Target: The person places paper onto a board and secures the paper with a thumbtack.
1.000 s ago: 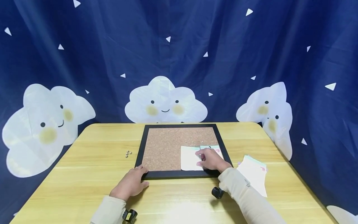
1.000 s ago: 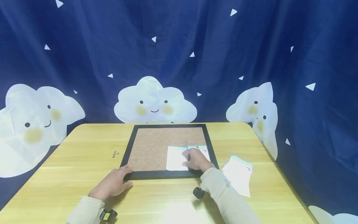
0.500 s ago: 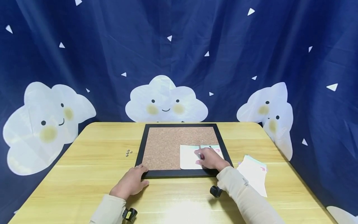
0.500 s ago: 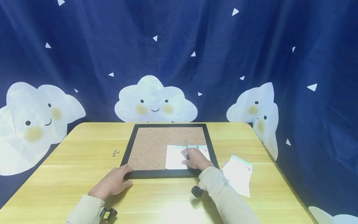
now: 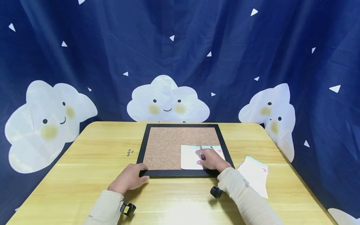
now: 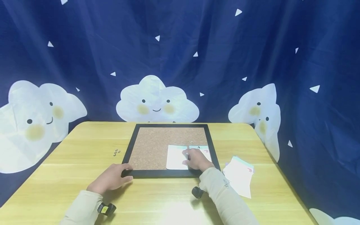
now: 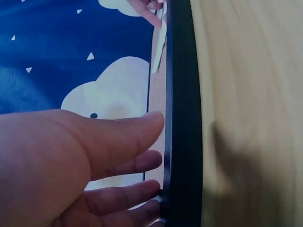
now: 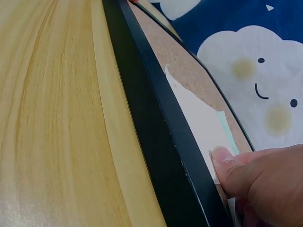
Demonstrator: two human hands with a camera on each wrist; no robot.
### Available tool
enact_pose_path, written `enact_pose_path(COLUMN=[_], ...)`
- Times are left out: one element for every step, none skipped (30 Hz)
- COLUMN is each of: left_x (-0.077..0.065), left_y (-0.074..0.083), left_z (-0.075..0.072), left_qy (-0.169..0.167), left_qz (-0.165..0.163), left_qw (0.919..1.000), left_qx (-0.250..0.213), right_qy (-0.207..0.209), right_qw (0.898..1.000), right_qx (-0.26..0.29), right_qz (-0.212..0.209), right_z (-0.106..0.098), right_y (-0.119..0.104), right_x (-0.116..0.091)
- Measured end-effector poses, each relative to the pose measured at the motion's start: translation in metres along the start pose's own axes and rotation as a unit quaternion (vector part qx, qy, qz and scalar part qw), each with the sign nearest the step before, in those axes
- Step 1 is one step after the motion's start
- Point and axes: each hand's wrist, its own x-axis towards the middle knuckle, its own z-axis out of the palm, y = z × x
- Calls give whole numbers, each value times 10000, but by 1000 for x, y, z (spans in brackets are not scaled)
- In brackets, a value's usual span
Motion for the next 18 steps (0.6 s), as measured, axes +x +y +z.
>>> enact_pose_path(left_x=[1,1,2,3,4,5,6,8,9,10,12,14,15,17,19,22,25,28], left_y=[-1,-2,-3,-4,-6,-7,-9,-11,-12,-14,-15,-17,-18,-20,-21,-23,-24,-26], left_z=[-1,-2,-4,-5,-6,-7,-8,-10,-11,-12,-14,-16,-17,-19,-21,-23,-25,-27], left_qy=[26,58,99,154,223,285,347,408,454,491,511,523,522,515,510,512,527,563], left_qz=[6,29,65,91,118,115,147,178,182,157,154,146,125,96,62,25,-1,-44], left_qw=[10000,10000,9999,9998,9997,9995,9993,9990,9988,9986,9984,9982,9981,9981,9980,9980,9979,9978], left_qx=[-18,-20,-13,-11,-27,-44,-44,-48,-80,-140,-198,-252,-293,-333,-356,-373,-367,-353], right_qy=[3,6,6,1,-9,-24,-43,-66,-83,-106,-116,-132,-134,-137,-138,-147,-149,-157], right_qw=[10000,10000,10000,10000,10000,10000,10000,9999,9999,9999,9998,9998,9998,9998,9998,9997,9998,9997], right_qx=[5,10,14,10,9,7,0,-4,-9,-21,-25,-25,-41,-59,-73,-87,-100,-113], right_qz=[8,16,22,31,44,51,67,84,104,121,140,147,158,160,157,145,131,116], right_z=[0,0,0,0,1,1,1,1,1,1,0,0,0,-1,-1,-1,-1,0], right_y=[0,0,0,0,0,0,0,0,-1,-1,-1,-2,-2,-2,-2,-2,-2,-2], right_x=[0,0,0,0,0,-1,0,0,0,0,-1,-1,-1,-1,-1,0,0,0])
